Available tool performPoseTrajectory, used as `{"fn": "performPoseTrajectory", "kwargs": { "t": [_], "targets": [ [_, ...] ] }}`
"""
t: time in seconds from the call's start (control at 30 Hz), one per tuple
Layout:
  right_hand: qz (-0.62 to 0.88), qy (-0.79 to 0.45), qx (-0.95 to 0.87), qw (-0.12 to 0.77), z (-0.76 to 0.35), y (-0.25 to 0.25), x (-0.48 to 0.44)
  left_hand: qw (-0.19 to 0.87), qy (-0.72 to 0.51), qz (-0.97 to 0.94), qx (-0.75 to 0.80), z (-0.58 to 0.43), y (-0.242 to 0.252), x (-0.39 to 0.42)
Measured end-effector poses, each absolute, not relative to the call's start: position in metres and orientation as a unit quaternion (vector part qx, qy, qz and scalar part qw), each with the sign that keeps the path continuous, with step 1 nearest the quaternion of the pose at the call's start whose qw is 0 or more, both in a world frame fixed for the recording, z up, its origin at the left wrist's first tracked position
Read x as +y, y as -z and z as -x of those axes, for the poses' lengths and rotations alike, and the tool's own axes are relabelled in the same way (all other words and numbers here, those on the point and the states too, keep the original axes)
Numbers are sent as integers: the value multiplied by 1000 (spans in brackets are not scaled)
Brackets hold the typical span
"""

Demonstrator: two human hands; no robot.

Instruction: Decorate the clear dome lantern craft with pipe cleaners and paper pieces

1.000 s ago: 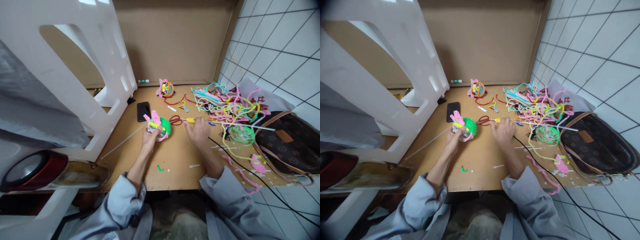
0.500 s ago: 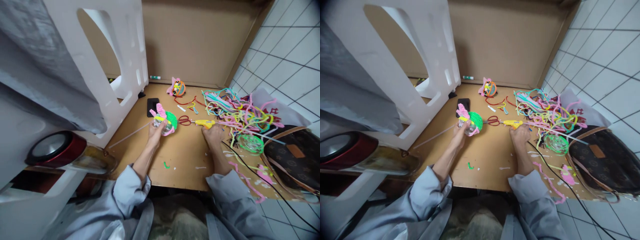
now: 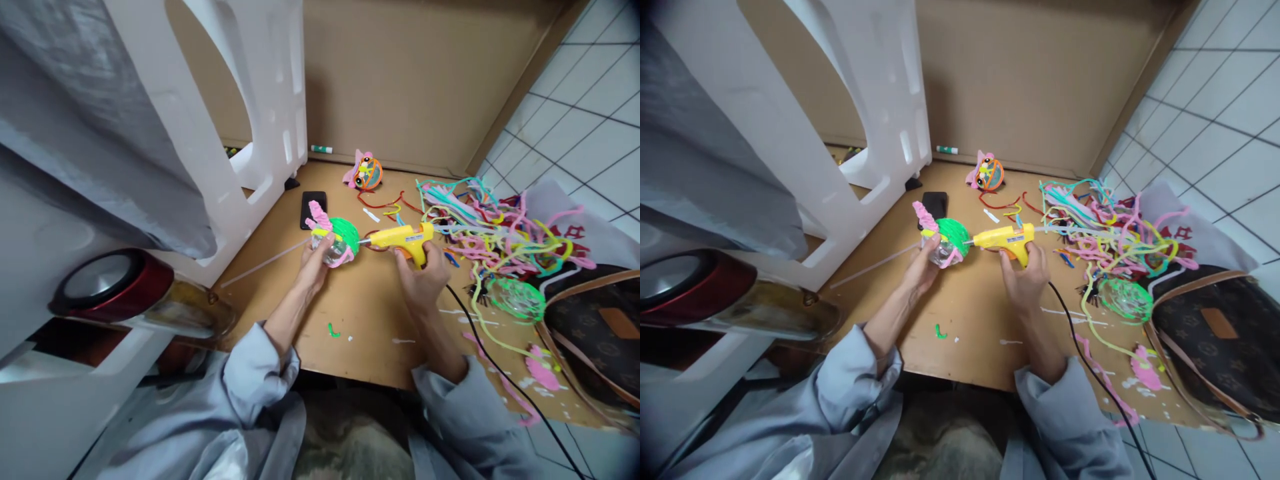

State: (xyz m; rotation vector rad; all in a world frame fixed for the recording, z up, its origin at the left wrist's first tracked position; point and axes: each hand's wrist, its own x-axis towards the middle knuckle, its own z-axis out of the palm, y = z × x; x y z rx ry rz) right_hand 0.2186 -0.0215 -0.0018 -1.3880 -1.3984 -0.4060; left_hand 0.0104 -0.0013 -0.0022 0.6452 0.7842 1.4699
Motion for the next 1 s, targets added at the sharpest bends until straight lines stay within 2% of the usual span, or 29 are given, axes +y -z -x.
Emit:
{"fn": "performPoseTrajectory", "kwargs": {
  "t": [0.37,1.0],
  "targets": [
    [489,265,-629,543,-204,-4,-35,666,-606,-294,322,-13,2,-6],
    [539,232,-633,505,-205,-4,-40,678,-593,-280,333,-14,0,-7]
  ]
}}
